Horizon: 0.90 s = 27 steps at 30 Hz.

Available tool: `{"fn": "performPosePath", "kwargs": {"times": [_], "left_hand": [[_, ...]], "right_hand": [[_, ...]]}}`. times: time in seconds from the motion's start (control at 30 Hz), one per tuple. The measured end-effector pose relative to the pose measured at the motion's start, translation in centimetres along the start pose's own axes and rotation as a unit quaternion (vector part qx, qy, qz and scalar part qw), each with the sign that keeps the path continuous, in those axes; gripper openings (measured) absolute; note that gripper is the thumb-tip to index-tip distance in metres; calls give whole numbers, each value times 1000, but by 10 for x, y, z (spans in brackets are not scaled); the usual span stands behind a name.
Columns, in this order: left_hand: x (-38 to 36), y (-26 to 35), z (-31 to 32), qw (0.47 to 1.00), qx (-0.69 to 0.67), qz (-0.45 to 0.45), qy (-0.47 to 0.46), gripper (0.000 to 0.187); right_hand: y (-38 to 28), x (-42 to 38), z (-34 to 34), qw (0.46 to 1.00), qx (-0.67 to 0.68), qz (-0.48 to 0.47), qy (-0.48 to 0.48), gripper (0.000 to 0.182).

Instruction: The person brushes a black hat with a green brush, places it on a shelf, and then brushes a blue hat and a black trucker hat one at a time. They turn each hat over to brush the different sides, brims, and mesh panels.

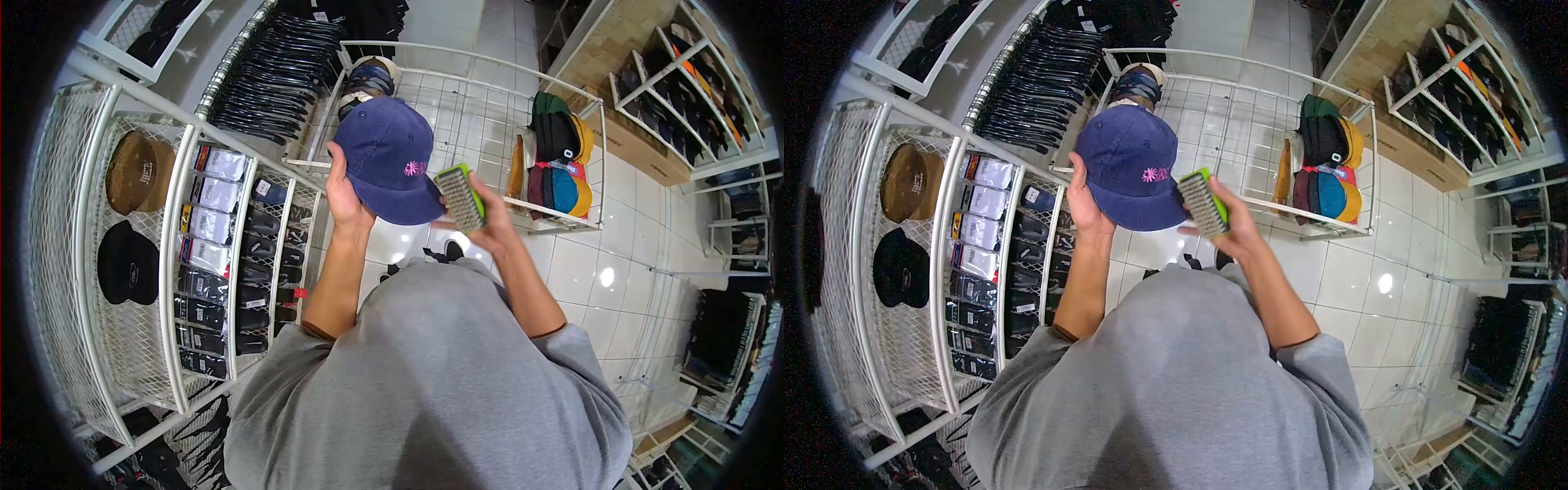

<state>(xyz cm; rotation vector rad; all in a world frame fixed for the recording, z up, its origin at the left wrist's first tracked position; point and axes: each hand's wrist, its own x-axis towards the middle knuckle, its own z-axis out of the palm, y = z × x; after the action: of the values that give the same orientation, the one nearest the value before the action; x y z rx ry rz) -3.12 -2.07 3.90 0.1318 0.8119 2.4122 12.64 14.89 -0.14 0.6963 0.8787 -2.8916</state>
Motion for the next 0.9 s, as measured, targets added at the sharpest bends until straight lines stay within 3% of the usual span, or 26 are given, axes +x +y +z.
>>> {"fn": "performPosePath", "kwargs": {"times": [0.13,0.2,0.23,0.27,0.3,0.37,0.4,0.47,0.53,0.6,0.63,0.67,0.73,0.8,0.9], "left_hand": [[-2,-7,-6,999,-23,9,-34,52],[-1,-4,-14,999,-2,24,-26,41],[0,1,-17,999,-3,24,-27,41],[0,9,-21,995,70,-19,-68,38],[-3,18,-20,982,143,-62,-107,36],[-8,26,-13,938,277,-118,-169,37],[-12,28,-3,939,276,-117,-166,37],[-17,28,14,874,427,-139,-185,39],[-18,20,21,892,400,-129,-167,38],[-18,13,23,937,300,-137,-115,34],[-18,11,24,944,287,-121,-106,29],[-19,8,24,944,288,-120,-105,29],[-22,0,20,954,254,-128,-98,27],[-24,-8,11,937,274,-142,-165,29],[-24,-2,17,922,306,-170,-165,29]], "right_hand": [[-1,16,-19,996,76,-44,-31,51],[-15,15,-27,995,33,-98,5,47],[-27,6,-20,990,-51,-116,58,45],[-37,-2,-16,976,-134,-131,110,43],[-43,-7,-18,976,-135,-129,111,43],[-54,-11,-19,930,-322,-162,75,42],[-55,-14,-13,930,-323,-159,74,42],[-53,-15,3,846,-486,-197,96,40],[-40,-6,5,837,-489,-216,115,44],[-25,-7,11,673,-581,-415,194,49],[-21,-9,18,620,-574,-504,178,56],[-18,-13,26,620,-574,-505,178,56],[-13,-24,44,613,-575,-536,76,59],[-15,-15,44,611,-580,-531,84,61],[-33,8,33,605,-606,-499,136,65]]}}
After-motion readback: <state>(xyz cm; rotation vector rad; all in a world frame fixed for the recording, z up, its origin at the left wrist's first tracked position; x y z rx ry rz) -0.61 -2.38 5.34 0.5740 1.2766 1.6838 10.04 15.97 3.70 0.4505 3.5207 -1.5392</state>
